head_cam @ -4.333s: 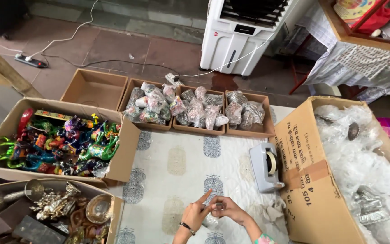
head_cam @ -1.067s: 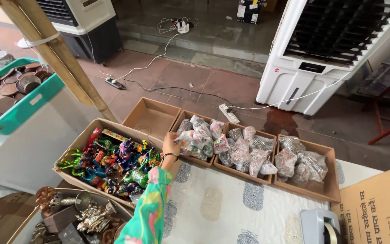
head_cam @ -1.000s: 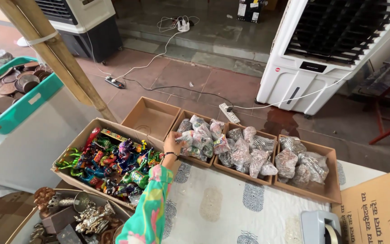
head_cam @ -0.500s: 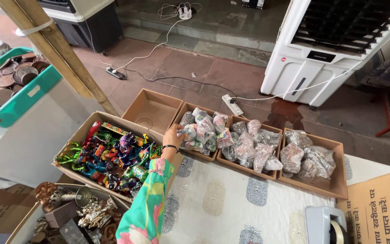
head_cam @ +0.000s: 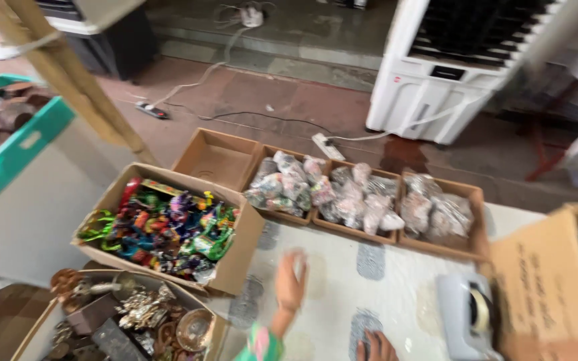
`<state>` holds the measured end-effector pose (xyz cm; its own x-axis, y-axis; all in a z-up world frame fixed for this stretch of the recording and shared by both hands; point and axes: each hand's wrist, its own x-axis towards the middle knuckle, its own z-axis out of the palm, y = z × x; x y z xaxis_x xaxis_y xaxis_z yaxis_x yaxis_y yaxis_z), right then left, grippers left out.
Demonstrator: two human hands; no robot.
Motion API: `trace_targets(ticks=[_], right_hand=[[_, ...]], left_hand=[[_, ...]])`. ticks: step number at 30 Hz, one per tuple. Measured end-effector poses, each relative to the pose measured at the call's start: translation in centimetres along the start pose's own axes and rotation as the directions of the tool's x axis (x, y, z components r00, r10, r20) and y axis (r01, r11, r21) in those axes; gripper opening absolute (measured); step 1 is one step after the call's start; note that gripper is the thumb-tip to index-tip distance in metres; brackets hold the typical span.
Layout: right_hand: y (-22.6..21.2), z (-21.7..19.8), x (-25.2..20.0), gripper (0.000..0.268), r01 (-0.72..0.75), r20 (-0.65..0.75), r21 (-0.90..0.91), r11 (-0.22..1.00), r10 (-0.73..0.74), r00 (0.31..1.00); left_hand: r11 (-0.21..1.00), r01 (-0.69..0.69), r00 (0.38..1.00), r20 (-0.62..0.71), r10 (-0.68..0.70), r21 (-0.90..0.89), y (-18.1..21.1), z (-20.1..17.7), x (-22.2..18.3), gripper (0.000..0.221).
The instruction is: The person picks colorful decorative figurines from a box, wraps each one in bubble wrap by hand, and places the wrapped items into cardboard boxes on the table. They repeat this wrapping and packing cycle for several figurines across the episode.
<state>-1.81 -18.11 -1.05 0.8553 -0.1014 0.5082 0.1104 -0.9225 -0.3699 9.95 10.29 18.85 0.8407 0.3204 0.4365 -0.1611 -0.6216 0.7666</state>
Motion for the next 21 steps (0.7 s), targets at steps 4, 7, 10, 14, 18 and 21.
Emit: trace_targets(ticks=[4, 7, 10, 14, 18, 21], right_hand=[[-3.4, -5.7, 2.4, 0.04, -0.065, 0.105, -0.011, 0.998, 0.065, 0.992], [-5.7, -11.9, 4.6, 0.04, -0.069, 0.243, 0.121, 0.99, 0.038, 0.969], [-2.7, -16.5, 5.6, 0.039, -0.093, 0.314, 0.043, 0.995, 0.075, 0.946], [0.1, -23.4, 6.7, 0.043, -0.293, -0.053, -0.23, 0.928, 0.288, 0.956], [5.8, -23.5, 5.6, 0.051, -0.312, -0.097, -0.337, 0.888, 0.297, 0.95], [17.7, -14.6, -2.7, 0.034, -0.574, 0.095, -0.19, 0.796, 0.597, 0.797]], left_hand=[[0.94, -0.209, 0.581, 0.808, -0.103, 0.27, 1.0, 1.5, -16.0, 0.085], [0.864, -0.391, 0.235, 0.942, -0.239, 0.317, -2.0, 1.6, -21.3, 0.1], [0.835, -0.448, 0.361, 0.919, -0.157, 0.318, -2.8, 1.0, -21.9, 0.102], [0.901, -0.33, 0.583, 0.811, -0.04, 0.281, -3.6, 0.1, -23.2, 0.076], [0.867, -0.274, 0.605, 0.776, -0.181, 0.416, -4.9, 2.0, -24.5, 0.076], [0.927, -0.363, 0.673, 0.663, 0.329, -0.092, -12.0, 6.0, -26.0, 0.07]])
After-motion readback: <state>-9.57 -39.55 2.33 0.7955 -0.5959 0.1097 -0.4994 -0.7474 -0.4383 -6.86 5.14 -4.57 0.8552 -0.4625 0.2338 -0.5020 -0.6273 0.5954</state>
